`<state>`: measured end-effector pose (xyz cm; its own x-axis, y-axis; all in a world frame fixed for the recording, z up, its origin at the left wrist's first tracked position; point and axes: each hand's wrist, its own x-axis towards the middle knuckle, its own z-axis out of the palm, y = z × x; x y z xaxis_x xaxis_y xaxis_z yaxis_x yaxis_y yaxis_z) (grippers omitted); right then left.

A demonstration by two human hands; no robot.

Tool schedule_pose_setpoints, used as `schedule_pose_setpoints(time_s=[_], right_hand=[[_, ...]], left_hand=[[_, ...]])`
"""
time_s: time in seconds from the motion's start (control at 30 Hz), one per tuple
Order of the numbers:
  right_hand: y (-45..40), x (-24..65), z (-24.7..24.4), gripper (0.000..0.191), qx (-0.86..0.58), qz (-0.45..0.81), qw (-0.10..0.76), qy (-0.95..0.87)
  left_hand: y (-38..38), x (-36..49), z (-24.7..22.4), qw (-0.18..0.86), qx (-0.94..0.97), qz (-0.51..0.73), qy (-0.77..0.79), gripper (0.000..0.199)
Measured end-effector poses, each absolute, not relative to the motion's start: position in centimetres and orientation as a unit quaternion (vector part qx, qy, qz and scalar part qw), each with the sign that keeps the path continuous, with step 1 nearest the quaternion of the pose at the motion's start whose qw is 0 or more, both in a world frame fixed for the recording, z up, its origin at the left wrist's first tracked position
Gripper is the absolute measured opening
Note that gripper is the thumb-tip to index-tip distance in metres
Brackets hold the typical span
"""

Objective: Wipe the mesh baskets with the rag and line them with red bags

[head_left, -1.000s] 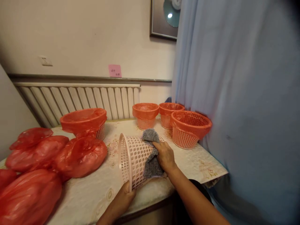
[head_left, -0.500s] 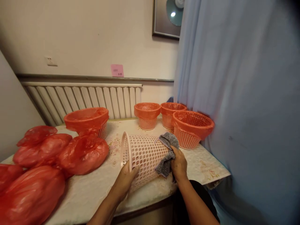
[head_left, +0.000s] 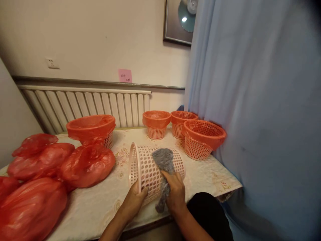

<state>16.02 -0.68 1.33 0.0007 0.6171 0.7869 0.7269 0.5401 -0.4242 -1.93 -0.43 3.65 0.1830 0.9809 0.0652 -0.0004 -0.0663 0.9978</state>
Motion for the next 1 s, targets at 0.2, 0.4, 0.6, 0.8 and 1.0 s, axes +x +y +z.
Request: schedule_pose_setpoints(time_s=[0.2,0.4,0.6,0.8,1.0], right_hand=[[-1.4,11.9,4.9,0.031,-0.388,-0.069,0.504,-0.769],[2.9,15.7,4.4,0.035,-0.451,-0.047,0.494,-0.741],[6.2,23.3,0.4,0.054,-0.581,0.008,0.508,-0.636],[6.8,26.0,-2.6,0.053,-0.686,0.048,0.432,-0.584],[7.1,23.7,-2.7,0.056,-0.644,0.015,0.459,-0.611]], left_hand=[[-0.9,-2.3,3.1,0.475,0.592,0.485,0.434,0.045],[-1.1,-3.4,3.6,0.462,0.588,0.488,0.451,0.035],[-1.4,-4.4,5.4,0.39,0.613,0.502,0.47,0.025],[-1.5,-6.1,10.7,0.201,0.738,0.432,0.478,0.015],[-2.0,-6.5,14.9,0.013,0.802,0.285,0.524,0.023]])
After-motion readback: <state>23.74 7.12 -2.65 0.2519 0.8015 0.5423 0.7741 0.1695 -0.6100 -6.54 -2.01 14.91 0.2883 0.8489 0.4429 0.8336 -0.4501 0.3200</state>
